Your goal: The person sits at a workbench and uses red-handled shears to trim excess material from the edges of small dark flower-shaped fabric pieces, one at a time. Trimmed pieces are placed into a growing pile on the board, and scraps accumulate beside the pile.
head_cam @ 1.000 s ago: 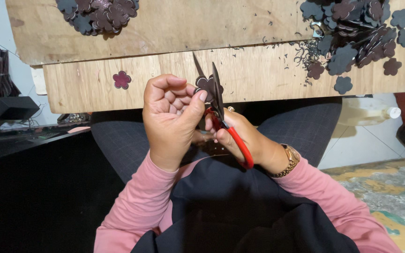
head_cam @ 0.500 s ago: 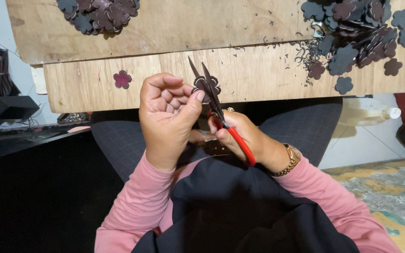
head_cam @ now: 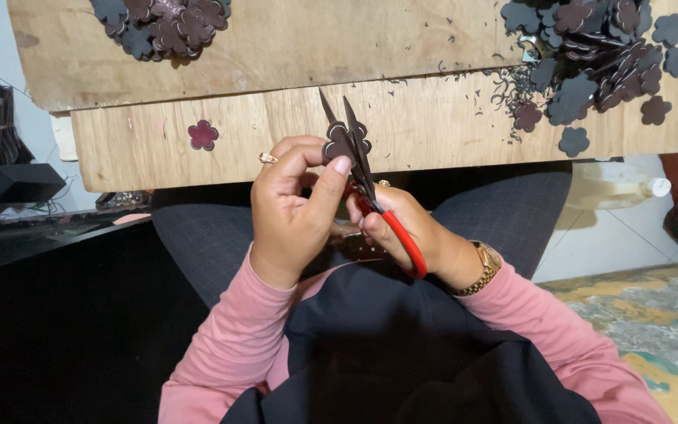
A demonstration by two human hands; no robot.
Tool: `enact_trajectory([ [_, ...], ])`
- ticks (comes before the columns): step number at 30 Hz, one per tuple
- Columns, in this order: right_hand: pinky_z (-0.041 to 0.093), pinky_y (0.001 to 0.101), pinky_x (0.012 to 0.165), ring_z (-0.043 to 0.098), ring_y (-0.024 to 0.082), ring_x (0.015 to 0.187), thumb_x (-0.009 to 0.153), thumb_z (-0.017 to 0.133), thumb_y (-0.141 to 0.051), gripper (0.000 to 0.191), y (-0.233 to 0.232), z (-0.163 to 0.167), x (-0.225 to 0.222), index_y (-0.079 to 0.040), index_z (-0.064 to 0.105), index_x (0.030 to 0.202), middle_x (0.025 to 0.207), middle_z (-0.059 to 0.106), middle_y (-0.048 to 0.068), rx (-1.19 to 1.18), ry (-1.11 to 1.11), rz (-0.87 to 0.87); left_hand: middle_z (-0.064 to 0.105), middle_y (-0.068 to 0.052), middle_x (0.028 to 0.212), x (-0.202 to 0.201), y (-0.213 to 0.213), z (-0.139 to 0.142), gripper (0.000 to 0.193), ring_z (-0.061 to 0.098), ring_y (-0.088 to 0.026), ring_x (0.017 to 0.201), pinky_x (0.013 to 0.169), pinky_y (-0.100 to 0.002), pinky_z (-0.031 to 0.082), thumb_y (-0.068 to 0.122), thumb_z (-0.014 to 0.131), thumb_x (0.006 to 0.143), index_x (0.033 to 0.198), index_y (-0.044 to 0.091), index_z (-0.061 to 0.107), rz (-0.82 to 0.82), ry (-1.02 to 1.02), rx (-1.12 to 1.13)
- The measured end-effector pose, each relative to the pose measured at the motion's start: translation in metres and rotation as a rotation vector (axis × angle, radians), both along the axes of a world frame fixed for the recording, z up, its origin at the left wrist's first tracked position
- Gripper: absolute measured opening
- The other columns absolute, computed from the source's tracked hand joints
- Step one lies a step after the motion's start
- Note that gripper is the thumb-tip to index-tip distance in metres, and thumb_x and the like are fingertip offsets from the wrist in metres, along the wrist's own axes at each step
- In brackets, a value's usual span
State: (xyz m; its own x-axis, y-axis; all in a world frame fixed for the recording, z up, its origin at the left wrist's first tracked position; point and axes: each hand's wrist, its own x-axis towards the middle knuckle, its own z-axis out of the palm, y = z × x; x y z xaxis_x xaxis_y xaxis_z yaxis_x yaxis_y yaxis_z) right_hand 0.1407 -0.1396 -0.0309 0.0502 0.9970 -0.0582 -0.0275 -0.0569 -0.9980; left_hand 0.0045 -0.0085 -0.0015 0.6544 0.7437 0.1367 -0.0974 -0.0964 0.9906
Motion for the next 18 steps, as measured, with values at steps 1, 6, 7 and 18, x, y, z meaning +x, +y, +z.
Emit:
enact_trajectory([
  [1, 0.045, 0.0227, 0.066, 0.05, 0.007, 0.074, 0.102, 0.046, -0.07, 0.065, -0.0005, 0.0002, 0.0, -0.006, 0.054, 0.103, 0.084, 0.051, -0.001, 0.002, -0.009, 0.005, 0.065, -0.008, 0.11, -0.0008, -0.0005, 0.0021, 0.006, 0.063, -0.007, 0.086, 0.073, -0.02, 0.054, 0.003, 0.069, 0.1, 0.1, -0.003, 0.068, 0.002, 0.016, 0.006],
  [6, 0.047, 0.024, 0.07, 0.051, 0.009, 0.08, 0.104, 0.044, -0.068, 0.066, 0.0011, 0.0004, 0.0028, -0.003, 0.052, 0.108, 0.093, 0.051, 0.001, 0.095, -0.073, 0.009, 0.067, -0.009, 0.109, -0.0008, 0.0025, 0.0098, 0.006, 0.062, -0.009, 0.084, 0.071, -0.021, 0.049, 0.003, 0.071, 0.099, 0.1, -0.002, 0.069, -0.011, 0.08, 0.163],
  [7, 0.047, 0.0239, 0.071, 0.051, 0.009, 0.08, 0.104, 0.044, -0.069, 0.066, 0.0012, 0.0003, 0.0021, -0.003, 0.052, 0.108, 0.093, 0.051, 0.001, 0.087, -0.062, 0.009, 0.066, -0.008, 0.109, -0.0009, 0.0023, 0.0105, 0.005, 0.063, -0.008, 0.078, 0.067, -0.021, 0.05, 0.004, 0.071, 0.098, 0.099, -0.001, 0.068, -0.023, 0.081, 0.084],
  [18, 0.047, 0.0233, 0.068, 0.052, 0.009, 0.075, 0.103, 0.042, -0.069, 0.064, -0.0014, -0.0039, 0.0018, -0.006, 0.052, 0.1, 0.086, 0.051, 0.0, -0.002, 0.001, -0.007, 0.065, -0.011, 0.111, 0.0031, 0.0, 0.0063, 0.008, 0.066, -0.009, 0.087, 0.073, -0.023, 0.057, 0.005, 0.067, 0.102, 0.101, -0.004, 0.067, -0.033, 0.046, 0.037],
])
